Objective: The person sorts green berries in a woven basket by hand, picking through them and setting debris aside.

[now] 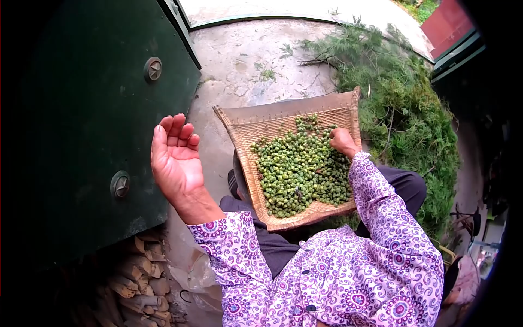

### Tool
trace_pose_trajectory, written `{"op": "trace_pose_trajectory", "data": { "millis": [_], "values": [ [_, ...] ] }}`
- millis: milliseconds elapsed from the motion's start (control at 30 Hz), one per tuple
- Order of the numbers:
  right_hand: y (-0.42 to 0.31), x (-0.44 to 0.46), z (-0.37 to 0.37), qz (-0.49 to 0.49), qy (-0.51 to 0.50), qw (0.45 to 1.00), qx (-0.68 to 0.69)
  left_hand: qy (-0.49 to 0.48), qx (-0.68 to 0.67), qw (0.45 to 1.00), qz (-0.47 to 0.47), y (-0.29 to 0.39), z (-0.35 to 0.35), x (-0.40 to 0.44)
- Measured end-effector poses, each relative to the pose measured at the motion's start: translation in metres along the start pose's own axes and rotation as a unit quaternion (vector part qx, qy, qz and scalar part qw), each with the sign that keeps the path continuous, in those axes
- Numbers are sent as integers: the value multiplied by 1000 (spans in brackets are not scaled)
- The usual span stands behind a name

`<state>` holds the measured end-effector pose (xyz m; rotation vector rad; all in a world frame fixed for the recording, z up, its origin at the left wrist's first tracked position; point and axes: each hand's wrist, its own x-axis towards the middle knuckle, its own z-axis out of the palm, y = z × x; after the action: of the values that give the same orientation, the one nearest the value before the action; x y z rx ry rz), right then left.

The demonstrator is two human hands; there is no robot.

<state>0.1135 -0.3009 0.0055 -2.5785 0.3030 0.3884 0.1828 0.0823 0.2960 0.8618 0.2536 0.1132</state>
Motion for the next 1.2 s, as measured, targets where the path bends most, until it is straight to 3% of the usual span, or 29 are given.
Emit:
{"op": "trace_pose_trajectory", "data": {
  "millis": [133, 267, 400, 533, 667, 733, 800, 933, 1000, 1033, 1200],
  "values": [
    [-32, 7, -5, 96, 12, 989, -112, 2, 11, 1000, 4, 0, 0, -1],
    [-56, 9, -22, 134, -17, 985, -108, 8, 14, 1000, 10, 1, -1, -1],
    [-58, 15, -34, 154, -110, 978, -88, 1, 6, 1000, 9, 1, 0, 0],
    [-57, 20, -24, 189, -83, 975, -77, 0, 9, 1000, 10, 0, 1, -1],
    [-39, 22, -4, 163, -31, 982, -89, -3, 10, 1000, 9, 0, 1, -1],
    [-40, 15, -19, 172, -118, 978, -31, 0, 11, 1000, 8, 0, 1, -1],
    [-37, 1, -37, 215, -163, 946, 181, 0, 10, 1000, 10, 0, 2, -2],
    [-26, -1, -39, 191, -183, 961, 86, 7, 16, 1000, 6, -2, 5, -3],
    [-13, 9, -20, 108, -89, 988, -65, 5, 19, 1000, 4, -4, 7, -3],
    [-29, 5, -24, 153, -86, 983, -57, 5, 22, 1000, 2, -4, 7, -3],
    [-50, 5, -15, 1, -68, 980, -185, 3, 27, 1000, 3, -4, 4, -3]
  ]
}}
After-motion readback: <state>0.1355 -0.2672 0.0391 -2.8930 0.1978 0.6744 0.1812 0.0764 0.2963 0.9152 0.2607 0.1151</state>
